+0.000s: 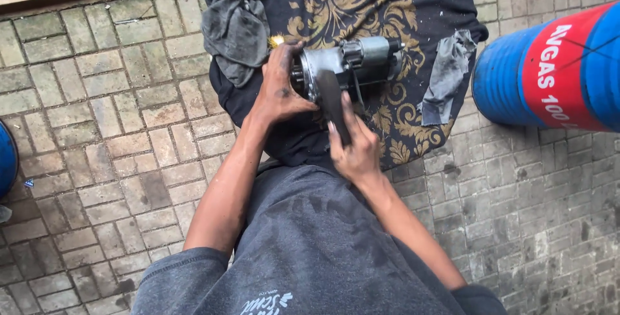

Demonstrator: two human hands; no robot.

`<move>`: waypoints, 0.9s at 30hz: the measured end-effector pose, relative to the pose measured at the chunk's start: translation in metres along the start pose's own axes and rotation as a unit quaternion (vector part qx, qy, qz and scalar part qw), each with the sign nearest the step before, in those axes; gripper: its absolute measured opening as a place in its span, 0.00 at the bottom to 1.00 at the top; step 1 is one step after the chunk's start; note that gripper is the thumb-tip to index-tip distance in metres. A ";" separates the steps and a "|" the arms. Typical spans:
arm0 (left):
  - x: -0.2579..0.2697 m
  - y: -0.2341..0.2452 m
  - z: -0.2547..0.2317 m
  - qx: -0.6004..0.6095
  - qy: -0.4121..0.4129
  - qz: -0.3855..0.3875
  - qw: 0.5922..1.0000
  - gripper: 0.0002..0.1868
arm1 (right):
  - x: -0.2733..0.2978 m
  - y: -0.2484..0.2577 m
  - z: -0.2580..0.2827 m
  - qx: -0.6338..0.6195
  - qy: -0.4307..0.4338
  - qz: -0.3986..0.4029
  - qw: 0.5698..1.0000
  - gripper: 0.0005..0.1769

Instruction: The person scrubs a cylindrical metal part with a wire brush, rotating it to clean different sides. They then use a cloth to wipe the surface of the part, continuing to rotate it to ensure all areas are cleaned.

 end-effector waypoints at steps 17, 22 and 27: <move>0.000 0.007 -0.030 0.023 -0.005 0.015 1.000 0.52 | -0.020 -0.012 0.015 0.017 0.058 0.054 0.997 0.41; 0.001 0.002 -0.024 0.028 -0.027 0.005 0.999 0.54 | -0.013 -0.009 0.016 0.021 0.066 0.036 0.997 0.39; 0.005 0.002 -0.021 0.031 -0.029 -0.001 0.999 0.55 | 0.046 0.006 -0.027 -0.034 0.028 0.061 0.997 0.39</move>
Point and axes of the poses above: each hand's wrist, its own x-axis away from the middle knuckle, its own y-axis out of the back of the hand, z = x × y, the point moved 9 cm from there along -x, towards the middle knuckle, and after that the axes turned 2 degrees about y, right-handed, at the moved point
